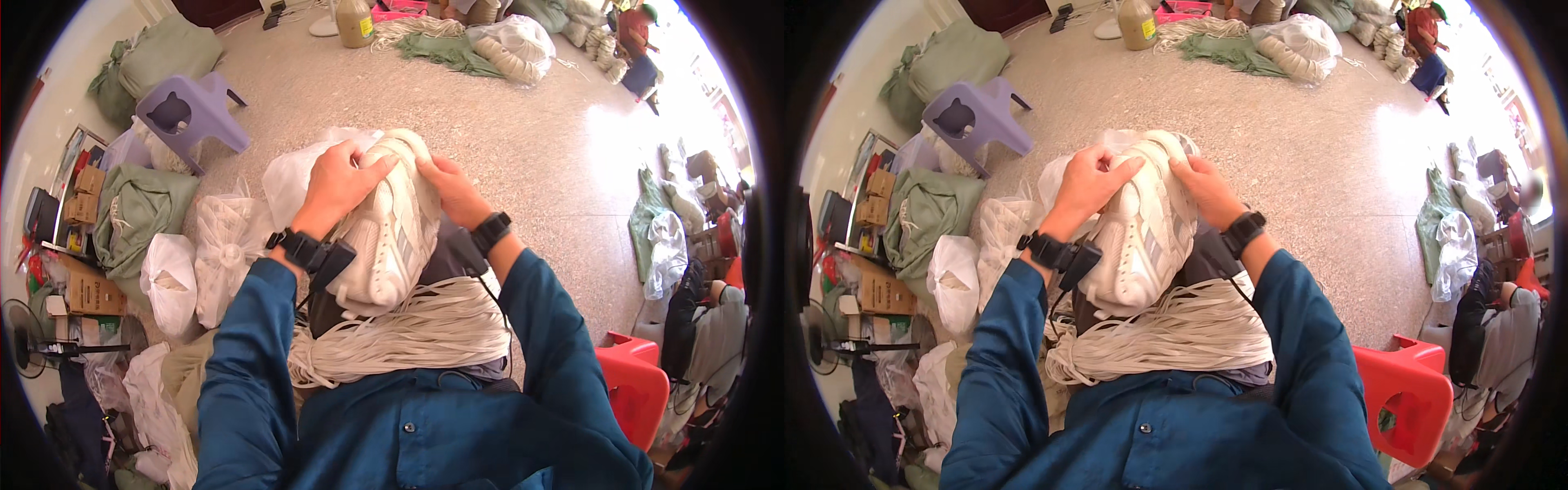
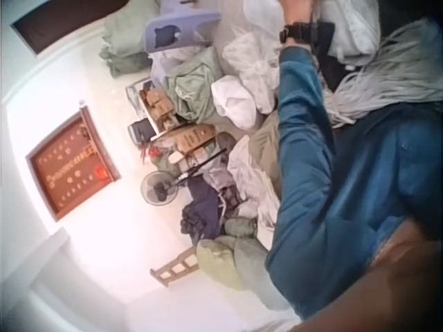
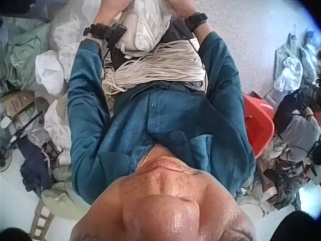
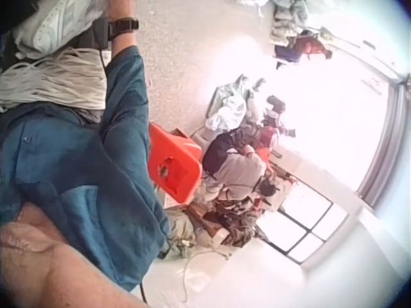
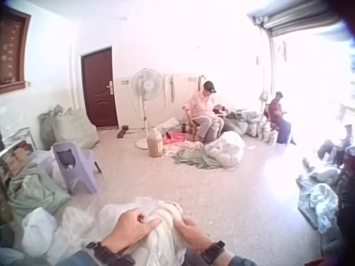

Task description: Untangling a large bundle of long white laces and threading them through a white shoe upper component.

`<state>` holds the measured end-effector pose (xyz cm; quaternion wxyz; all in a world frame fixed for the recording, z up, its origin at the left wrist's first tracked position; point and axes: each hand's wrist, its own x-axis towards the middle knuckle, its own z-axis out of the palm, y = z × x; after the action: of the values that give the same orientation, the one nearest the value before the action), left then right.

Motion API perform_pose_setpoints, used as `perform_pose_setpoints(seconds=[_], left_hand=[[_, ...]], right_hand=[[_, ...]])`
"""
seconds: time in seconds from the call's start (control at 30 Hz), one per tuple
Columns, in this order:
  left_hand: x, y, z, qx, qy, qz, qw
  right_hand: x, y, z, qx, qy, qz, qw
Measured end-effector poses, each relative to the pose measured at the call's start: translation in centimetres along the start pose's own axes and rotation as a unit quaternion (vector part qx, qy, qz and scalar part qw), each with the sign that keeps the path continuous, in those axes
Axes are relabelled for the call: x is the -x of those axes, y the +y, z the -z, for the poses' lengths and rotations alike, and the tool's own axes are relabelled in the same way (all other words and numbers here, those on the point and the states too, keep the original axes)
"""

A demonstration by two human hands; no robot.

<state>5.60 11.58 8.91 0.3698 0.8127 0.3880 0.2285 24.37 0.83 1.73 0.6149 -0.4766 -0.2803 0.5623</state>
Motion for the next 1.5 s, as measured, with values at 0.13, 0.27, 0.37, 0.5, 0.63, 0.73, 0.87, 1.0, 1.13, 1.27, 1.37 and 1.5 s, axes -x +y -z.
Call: perform_pose_setpoints(seconds=[0.13,0.27,0.37,0.5,0.63,0.73,0.87,1.0,1.13,1.27,1.37,1.5], left_hand=[[-2.9,-0.2,-2.4,-0.021,-0.099,0.095,0.99],[-4.2,-2.1,-3.4,0.011,-0.173,0.116,0.978],[-3.1,-6.4,-3.0,-0.019,-0.177,-0.003,0.984],[2.7,-2.5,0.3,-0.043,-0.166,-0.017,0.985],[10.5,-0.7,-0.1,-0.207,-0.146,-0.128,0.959],[10.2,-2.4,-0.8,-0.203,-0.16,-0.094,0.961],[9.5,-6.9,-1.9,-0.198,-0.151,-0.089,0.964],[9.8,-7.5,-2.4,-0.241,-0.164,-0.087,0.952],[10.2,-8.5,-3.4,-0.267,-0.106,-0.117,0.951],[10.3,-8.5,-3.6,-0.304,-0.063,-0.138,0.94],[10.4,-8.3,-3.5,-0.312,-0.077,-0.124,0.939],[12.3,-7.5,-3.0,-0.237,-0.026,-0.156,0.958]], right_hand=[[-1.4,4.6,3.1,0.524,0.104,0.179,0.826],[2.8,3.6,2.6,0.322,0.047,0.054,0.944],[6.8,1.6,-0.7,0.291,0.037,0.081,0.953],[10.4,1.8,-1.0,0.445,-0.033,0.129,0.886],[11.6,2.8,-2.4,0.493,-0.041,0.179,0.85],[10.7,4.4,-3.1,0.535,-0.005,0.201,0.82],[8.3,4.8,-2.5,0.518,-0.019,0.244,0.819],[8.9,6.1,-3.0,0.549,-0.016,0.233,0.802],[9.0,6.1,-1.8,0.529,-0.021,0.239,0.814],[11.5,3.4,-0.8,0.566,-0.025,0.227,0.792],[13.4,4.6,-1.0,0.665,-0.045,0.248,0.703],[14.2,5.2,-0.6,0.686,-0.04,0.254,0.681]])
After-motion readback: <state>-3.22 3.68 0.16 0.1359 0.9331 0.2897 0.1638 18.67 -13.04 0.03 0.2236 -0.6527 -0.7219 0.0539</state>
